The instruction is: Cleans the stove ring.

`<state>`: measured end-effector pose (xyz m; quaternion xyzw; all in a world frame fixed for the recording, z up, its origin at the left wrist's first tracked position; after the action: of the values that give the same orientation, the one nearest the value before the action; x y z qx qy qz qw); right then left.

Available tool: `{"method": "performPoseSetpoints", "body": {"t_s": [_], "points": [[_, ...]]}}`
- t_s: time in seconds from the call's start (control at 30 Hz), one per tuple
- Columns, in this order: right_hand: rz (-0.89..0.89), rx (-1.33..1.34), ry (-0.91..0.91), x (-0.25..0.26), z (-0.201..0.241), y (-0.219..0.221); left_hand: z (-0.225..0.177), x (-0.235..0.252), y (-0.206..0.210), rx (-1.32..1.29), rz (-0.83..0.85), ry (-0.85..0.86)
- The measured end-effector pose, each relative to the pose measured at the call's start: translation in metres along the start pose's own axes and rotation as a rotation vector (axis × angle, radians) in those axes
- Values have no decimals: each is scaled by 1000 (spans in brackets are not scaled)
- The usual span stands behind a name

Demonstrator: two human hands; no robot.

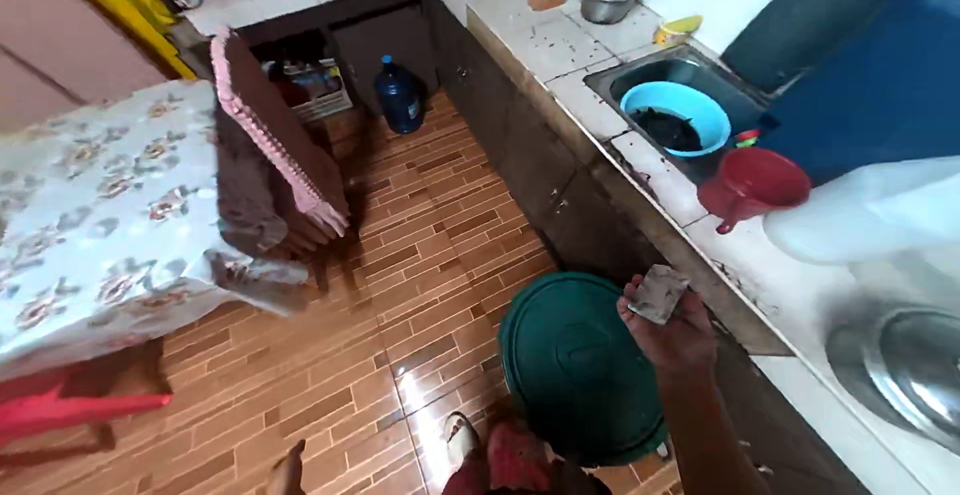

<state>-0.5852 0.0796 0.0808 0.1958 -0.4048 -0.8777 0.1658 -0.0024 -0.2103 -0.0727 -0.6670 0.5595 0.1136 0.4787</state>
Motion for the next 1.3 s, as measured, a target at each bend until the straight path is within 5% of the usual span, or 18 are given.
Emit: {"method": "performPoseSetpoints", "body": {"t_s": [0.07,0.33,0.63,0.8,1.03,1.2,1.3], "points": [[-22,-48,-60,8,9,4,-49,19,46,-19,81,73],[-178,-22,-286,76,29,-5,-213,-32,241,276,558,281],[-373,58,-115,230,-18,-4,-337,54,267,499,399,250],[-406,-139,-46,303,9,20,-419,16,319,574,420,225],[-592,-278,-113,390,92,25,-523,46,510,790,633,359],[-822,-209,-263,448,138,13,-644,-25,638,874,771,554],[-878,-567,-110,495,150,0,-707,-69,705,927,853,712]]}}
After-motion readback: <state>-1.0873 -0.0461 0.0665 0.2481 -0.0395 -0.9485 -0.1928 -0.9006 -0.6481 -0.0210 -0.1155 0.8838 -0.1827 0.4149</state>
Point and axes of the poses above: each hand's wrist, its own x-axis towards the middle knuckle, its own y-axis out of the palm, z = x × y, the point moved 7 cm from there along x, towards the middle knuckle, and after that the axes turned 3 degrees about -x, right-handed, at the moved point
